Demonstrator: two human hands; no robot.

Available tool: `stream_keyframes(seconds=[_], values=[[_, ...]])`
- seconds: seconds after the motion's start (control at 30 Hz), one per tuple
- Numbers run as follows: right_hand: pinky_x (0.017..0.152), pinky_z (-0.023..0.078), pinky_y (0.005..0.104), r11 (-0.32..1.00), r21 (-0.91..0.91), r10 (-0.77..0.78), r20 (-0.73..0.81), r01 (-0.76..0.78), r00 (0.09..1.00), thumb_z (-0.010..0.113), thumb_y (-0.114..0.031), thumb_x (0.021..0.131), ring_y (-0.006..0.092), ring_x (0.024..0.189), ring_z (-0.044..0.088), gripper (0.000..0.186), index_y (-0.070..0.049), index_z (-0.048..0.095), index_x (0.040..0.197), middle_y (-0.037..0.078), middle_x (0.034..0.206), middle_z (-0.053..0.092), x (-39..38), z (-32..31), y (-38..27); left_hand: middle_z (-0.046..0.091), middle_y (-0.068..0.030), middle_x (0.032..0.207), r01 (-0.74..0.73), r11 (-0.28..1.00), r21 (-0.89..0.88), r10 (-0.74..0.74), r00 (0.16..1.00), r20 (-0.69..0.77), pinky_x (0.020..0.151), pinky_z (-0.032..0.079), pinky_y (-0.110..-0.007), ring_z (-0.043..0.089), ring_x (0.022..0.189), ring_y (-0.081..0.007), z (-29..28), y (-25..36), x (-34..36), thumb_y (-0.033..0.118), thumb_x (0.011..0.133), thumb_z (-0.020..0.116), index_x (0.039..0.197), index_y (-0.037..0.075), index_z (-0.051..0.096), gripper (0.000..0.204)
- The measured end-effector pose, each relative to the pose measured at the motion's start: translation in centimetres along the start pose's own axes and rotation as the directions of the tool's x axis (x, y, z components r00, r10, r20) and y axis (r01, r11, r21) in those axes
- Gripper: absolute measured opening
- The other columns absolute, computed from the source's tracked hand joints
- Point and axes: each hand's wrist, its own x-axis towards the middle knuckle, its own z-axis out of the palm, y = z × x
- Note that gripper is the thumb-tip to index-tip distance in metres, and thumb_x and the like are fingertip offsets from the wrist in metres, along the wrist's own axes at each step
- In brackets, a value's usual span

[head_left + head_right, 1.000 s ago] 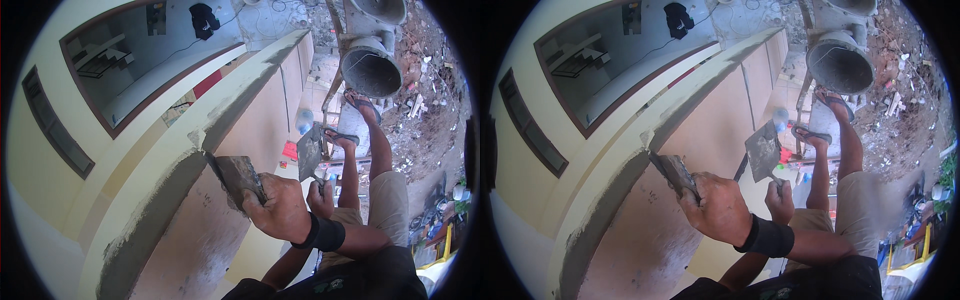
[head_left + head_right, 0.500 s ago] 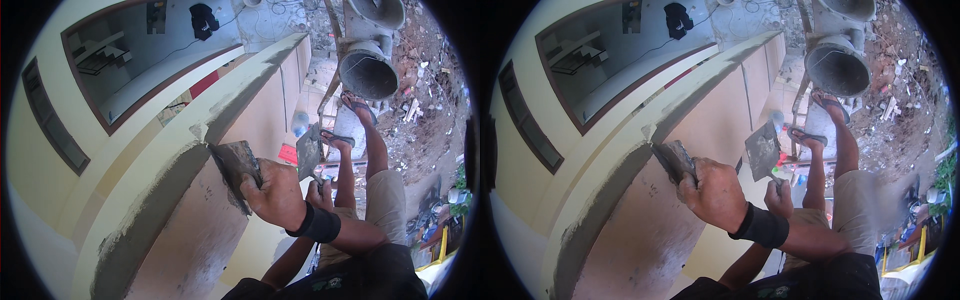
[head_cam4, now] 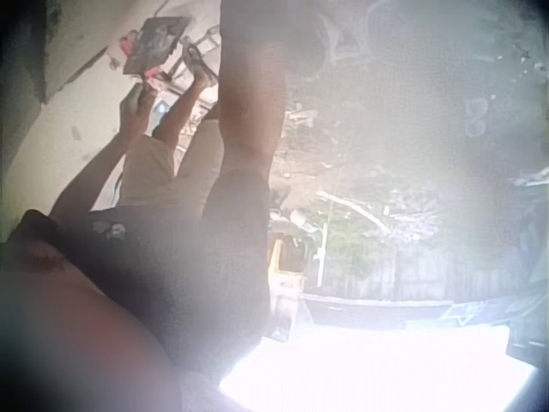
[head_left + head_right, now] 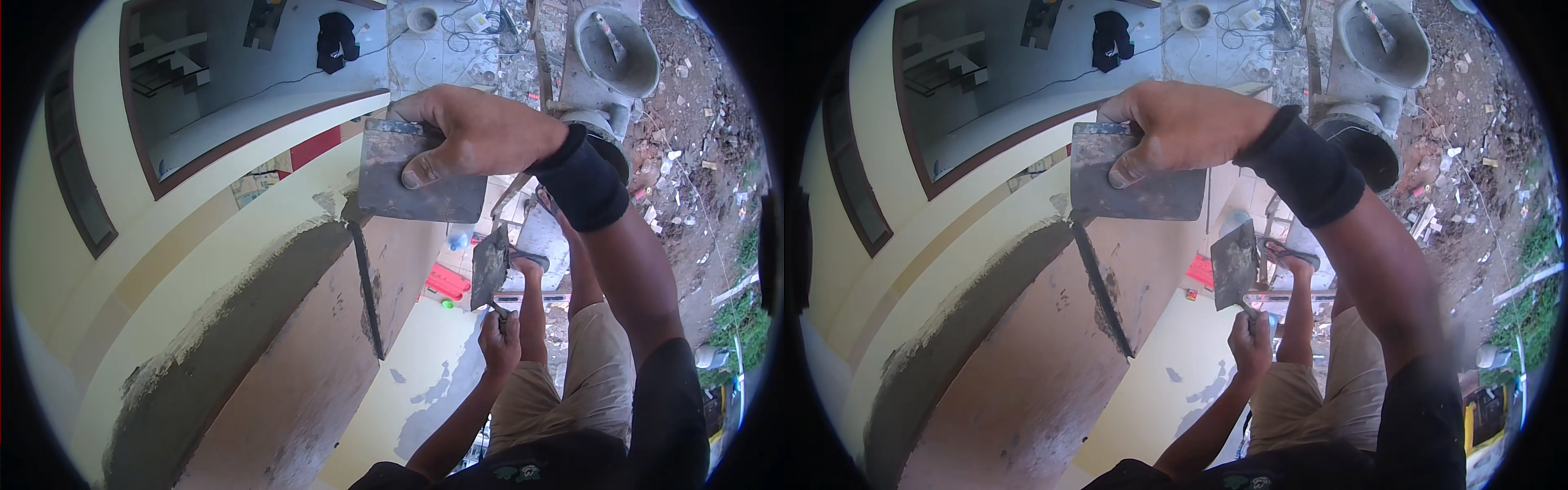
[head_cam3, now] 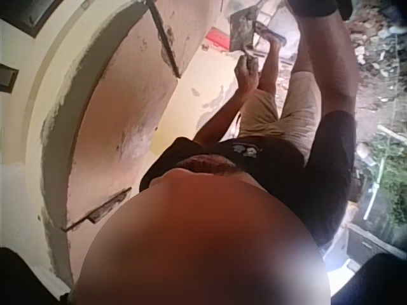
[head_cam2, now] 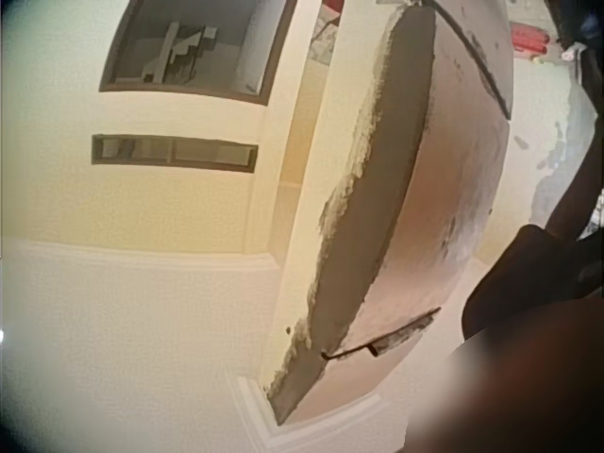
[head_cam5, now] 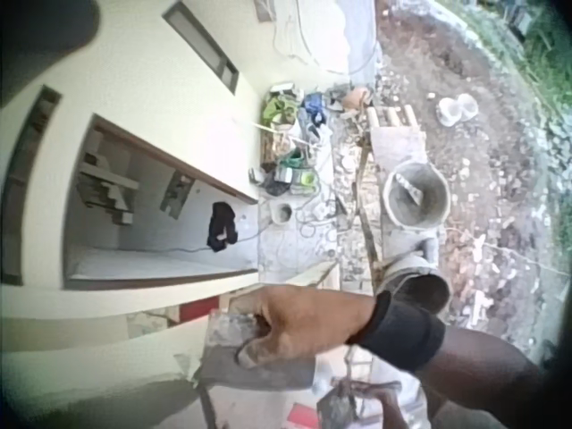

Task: The person applies mortar from a bucket onto the side of a tiled column, then smooths it with a trowel and a putty knife.

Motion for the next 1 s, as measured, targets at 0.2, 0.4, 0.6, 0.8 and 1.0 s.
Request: stream_keyframes(seconds=[0.2, 0.4, 0.6, 0.8, 1.0], values=[[0.074, 0.051, 0.0319, 0.978, -0.198, 0.086, 0.123, -0.060, 0.989, 0.075, -0.019, 0.077, 0.0167, 0.075, 0.065, 0.040, 0.006, 0.066, 0.107, 0.011, 0.085, 0.071, 4.6, 0.6, 0.5, 0.056, -0.0126, 0.071, 0.094, 0.995, 0.016, -0.094, 0.995, 0.035, 0.060, 0.044, -0.040, 0.056, 0.064, -0.0281, -0.5, -0.2, -0.5, 0.020, 0.092, 0.064, 0.082, 0.002, 0.051, 0.025], [0.071, 0.051, 0.0327, 0.971, -0.207, 0.155, 0.165, -0.120, 0.974, 0.076, -0.023, 0.078, 0.0182, 0.072, 0.065, 0.038, 0.005, 0.069, 0.103, 0.012, 0.081, 0.071, 4.7, 0.8, 0.6, 0.057, -0.0120, 0.071, 0.143, 0.989, -0.023, -0.143, 0.989, 0.026, 0.059, 0.045, -0.038, 0.057, 0.064, -0.0243, -0.8, 0.4, -0.4, 0.019, 0.093, 0.064, 0.082, 0.002, 0.051, 0.024], [0.068, 0.052, 0.0353, 0.894, -0.382, 0.288, 0.087, -0.235, 0.954, 0.074, -0.025, 0.078, 0.0220, 0.071, 0.067, 0.038, 0.006, 0.070, 0.100, 0.014, 0.080, 0.071, 5.6, 1.7, 0.8, 0.057, -0.0121, 0.069, 0.078, 0.997, -0.015, -0.078, 0.997, -0.003, 0.057, 0.044, -0.036, 0.053, 0.060, -0.0202, -0.2, 0.1, -0.3, 0.021, 0.094, 0.061, 0.083, 0.000, 0.054, 0.025], [0.068, 0.052, 0.0368, 0.907, -0.347, 0.267, 0.038, -0.237, 0.963, 0.074, -0.029, 0.076, 0.0248, 0.074, 0.068, 0.042, 0.006, 0.070, 0.099, 0.017, 0.081, 0.070, 5.5, 0.7, 0.2, 0.055, -0.0115, 0.068, 0.035, 0.999, -0.029, -0.035, 0.999, 0.019, 0.056, 0.044, -0.036, 0.052, 0.060, -0.0195, 0.0, 0.9, -0.3, 0.021, 0.094, 0.062, 0.083, 0.000, 0.052, 0.026], [0.072, 0.052, 0.0451, 0.804, -0.547, 0.078, -0.291, -0.233, 0.953, 0.067, -0.020, 0.068, 0.0415, 0.079, 0.066, 0.034, 0.011, 0.064, 0.080, 0.028, 0.081, 0.066, 4.3, 1.5, 0.8, 0.053, -0.0089, 0.065, 0.050, 0.999, -0.010, -0.050, 0.999, 0.020, 0.054, 0.042, -0.033, 0.050, 0.058, -0.0160, 0.1, 1.5, -0.2, 0.021, 0.095, 0.060, 0.081, 0.000, 0.051, 0.027]])
